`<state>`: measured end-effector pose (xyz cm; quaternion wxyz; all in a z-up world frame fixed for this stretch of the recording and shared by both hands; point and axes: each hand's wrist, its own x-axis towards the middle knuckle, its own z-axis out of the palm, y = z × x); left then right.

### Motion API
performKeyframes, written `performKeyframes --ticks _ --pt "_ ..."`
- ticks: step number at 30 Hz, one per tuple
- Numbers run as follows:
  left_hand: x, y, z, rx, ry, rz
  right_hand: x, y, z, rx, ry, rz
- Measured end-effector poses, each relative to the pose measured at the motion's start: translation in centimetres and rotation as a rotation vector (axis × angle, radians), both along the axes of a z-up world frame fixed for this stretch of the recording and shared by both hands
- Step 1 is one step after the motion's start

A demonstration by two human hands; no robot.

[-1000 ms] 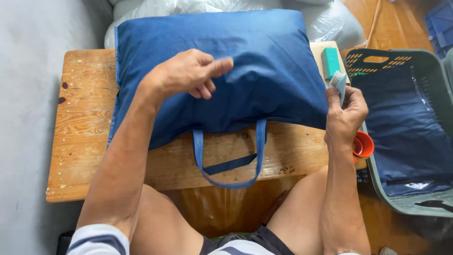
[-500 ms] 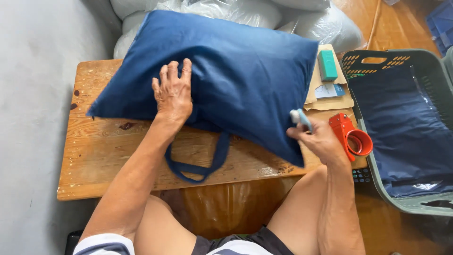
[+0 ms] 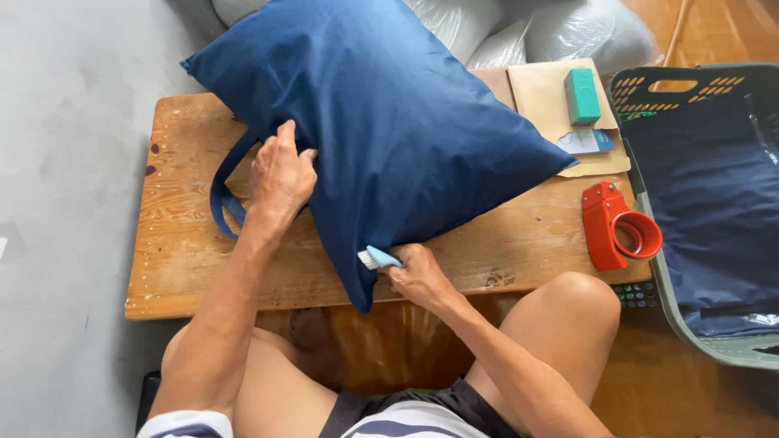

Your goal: The person wipes the surfaces and handles of a blue pillow bag with a blue sponge and then inserts the pillow bag into a black bubble mailer.

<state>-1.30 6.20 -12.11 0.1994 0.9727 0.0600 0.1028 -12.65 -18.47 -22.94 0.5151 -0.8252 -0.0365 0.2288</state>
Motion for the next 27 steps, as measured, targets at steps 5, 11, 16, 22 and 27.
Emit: performKeyframes --ticks 5,11,16,22,27 --pt "-9.8 -2.8 2.5 -0.194 0.131 0.079 -0.7 -0.7 6.3 0.035 0.067 0.157" --pt "-20.3 -4.5 -2.6 -0.813 0.348 0.302 -3.2 -4.2 13.5 -0.084 -0.080 -0.055" --pt "-24.9 -8.0 -5.3 -1.738 0.360 0.487 -6.6 -2.6 8.8 0.083 -0.396 -0.268" --pt "-25.2 -8.7 -6.9 -1.703 0.186 0.337 -9.2 2.4 8.1 0.132 -0.615 -0.139" --pt "-26.0 -9.0 -7.7 -1.664 0.089 0.240 -8.9 1.1 6.3 0.018 -0.652 -0.088"
